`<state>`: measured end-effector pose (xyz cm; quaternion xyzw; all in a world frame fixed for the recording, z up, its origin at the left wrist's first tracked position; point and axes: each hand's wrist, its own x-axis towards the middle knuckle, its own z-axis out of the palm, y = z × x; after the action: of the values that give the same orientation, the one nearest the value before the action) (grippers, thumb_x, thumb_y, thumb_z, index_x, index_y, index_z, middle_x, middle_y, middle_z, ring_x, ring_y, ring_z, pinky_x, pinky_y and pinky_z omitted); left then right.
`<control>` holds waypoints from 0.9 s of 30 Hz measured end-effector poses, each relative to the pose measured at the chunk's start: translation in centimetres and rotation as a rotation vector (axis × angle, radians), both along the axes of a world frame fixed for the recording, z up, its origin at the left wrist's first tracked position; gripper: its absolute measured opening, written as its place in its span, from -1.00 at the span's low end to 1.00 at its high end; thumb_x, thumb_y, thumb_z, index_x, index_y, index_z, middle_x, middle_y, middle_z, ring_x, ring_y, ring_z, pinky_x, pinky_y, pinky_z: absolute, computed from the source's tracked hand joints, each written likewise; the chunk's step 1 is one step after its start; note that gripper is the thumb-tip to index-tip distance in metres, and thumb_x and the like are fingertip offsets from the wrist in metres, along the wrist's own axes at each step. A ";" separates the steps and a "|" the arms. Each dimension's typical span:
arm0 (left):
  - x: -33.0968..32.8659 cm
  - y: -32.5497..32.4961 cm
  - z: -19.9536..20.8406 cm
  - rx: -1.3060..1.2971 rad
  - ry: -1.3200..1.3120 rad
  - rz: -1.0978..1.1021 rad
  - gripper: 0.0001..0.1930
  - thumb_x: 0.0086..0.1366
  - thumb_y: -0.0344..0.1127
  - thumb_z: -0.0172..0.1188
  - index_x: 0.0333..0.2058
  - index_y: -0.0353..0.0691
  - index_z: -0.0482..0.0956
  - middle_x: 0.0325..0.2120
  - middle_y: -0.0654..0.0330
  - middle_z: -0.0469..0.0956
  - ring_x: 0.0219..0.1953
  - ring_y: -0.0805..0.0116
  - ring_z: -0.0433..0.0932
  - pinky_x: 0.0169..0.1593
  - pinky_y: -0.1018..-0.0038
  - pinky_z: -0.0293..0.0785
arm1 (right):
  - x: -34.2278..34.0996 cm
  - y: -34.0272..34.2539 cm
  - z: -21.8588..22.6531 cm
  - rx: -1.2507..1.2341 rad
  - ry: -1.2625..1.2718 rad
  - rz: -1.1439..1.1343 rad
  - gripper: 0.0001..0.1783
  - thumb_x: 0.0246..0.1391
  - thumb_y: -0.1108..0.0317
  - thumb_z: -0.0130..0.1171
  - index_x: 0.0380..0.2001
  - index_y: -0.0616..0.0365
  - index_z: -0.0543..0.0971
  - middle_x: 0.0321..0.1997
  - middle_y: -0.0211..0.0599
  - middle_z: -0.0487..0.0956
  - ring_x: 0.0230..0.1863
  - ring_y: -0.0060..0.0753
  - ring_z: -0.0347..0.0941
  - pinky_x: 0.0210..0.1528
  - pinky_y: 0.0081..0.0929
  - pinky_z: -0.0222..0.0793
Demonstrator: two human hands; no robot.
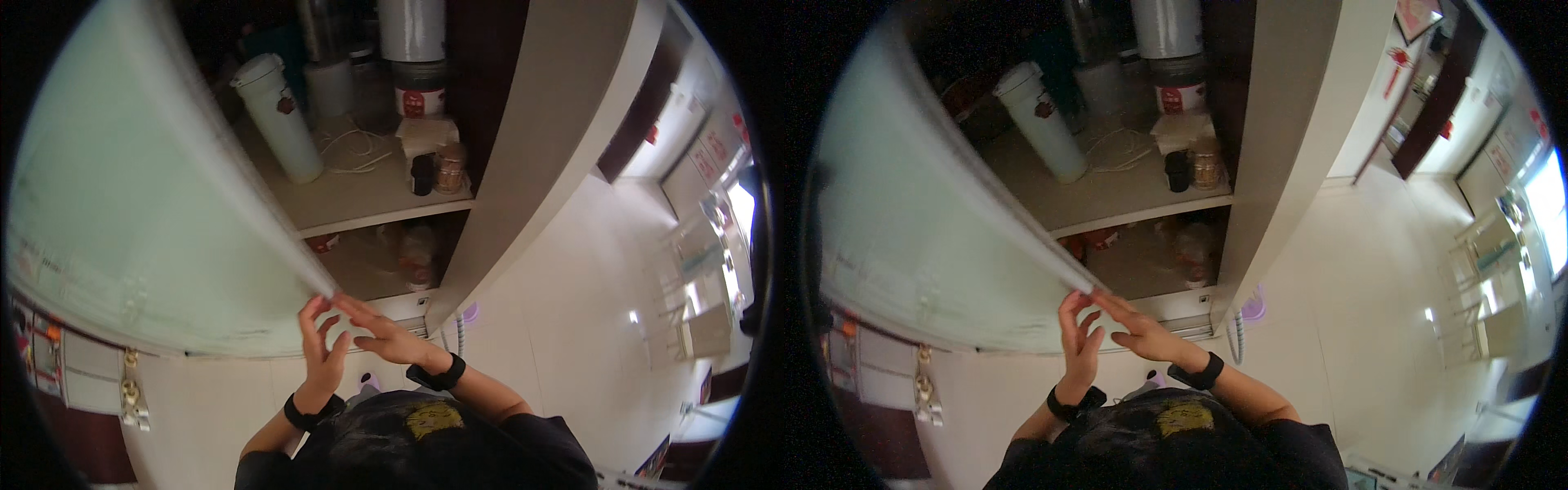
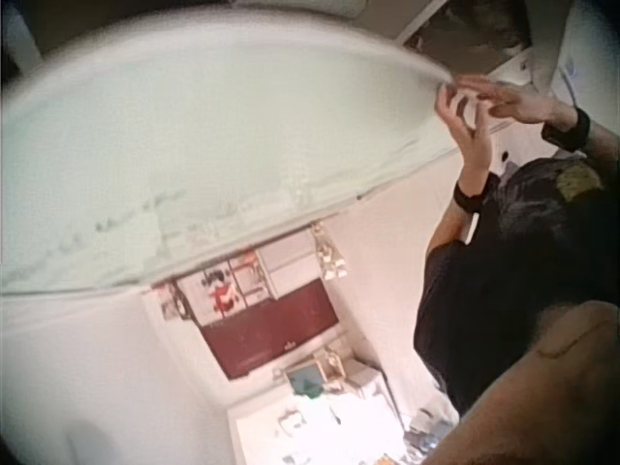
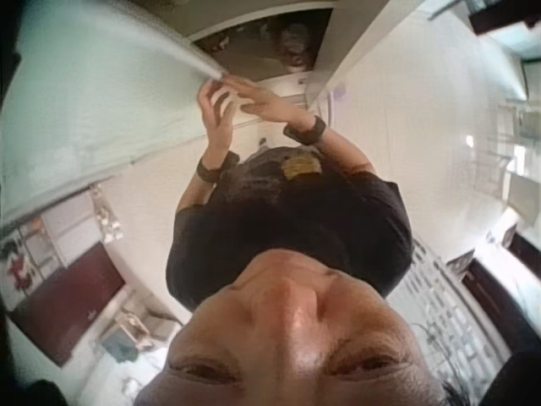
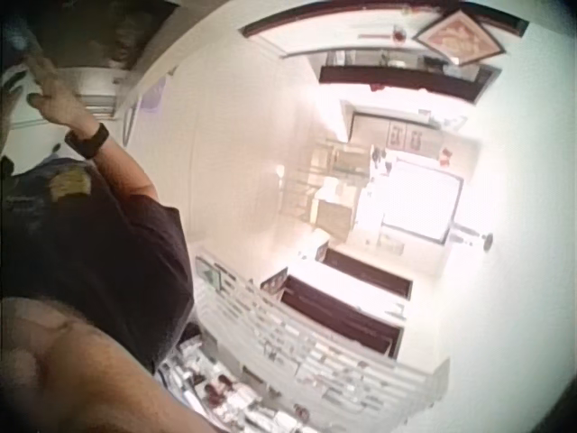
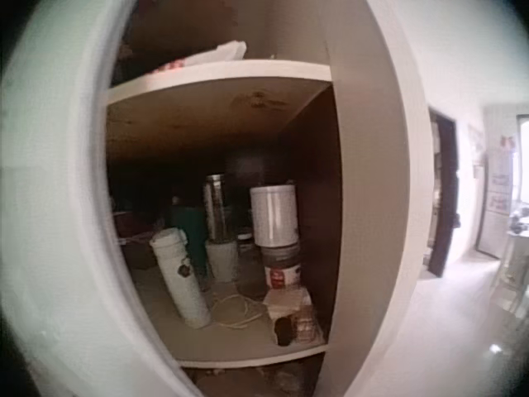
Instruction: The person places a bowl of shredded yellow food into a steamer on the stove, then retrieves a toothpick from a shelf and uses it to poke the food. They remove steamed buns from the steamer and place them in a pan, wash hands, and then form small portions of a meat mixture into balls on a plate.
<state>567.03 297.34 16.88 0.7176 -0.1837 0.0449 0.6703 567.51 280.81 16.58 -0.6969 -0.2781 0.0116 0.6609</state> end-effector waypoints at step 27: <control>8.7 -1.9 5.6 -0.175 -0.134 -0.337 -0.43 0.18 -0.62 -0.03 0.17 -0.20 0.09 0.06 0.05 0.20 0.04 0.26 0.36 0.04 0.36 0.39 | 10.3 -9.7 10.5 -0.664 -0.096 -1.334 -0.52 0.12 0.22 0.12 -0.06 0.34 0.24 -0.48 0.01 0.58 -0.68 -0.22 0.52 -0.62 -0.40 0.45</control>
<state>575.78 295.48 22.53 0.6110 -0.3406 -0.0045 0.7146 577.81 271.15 27.05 -0.8803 0.1933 -0.3391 0.2696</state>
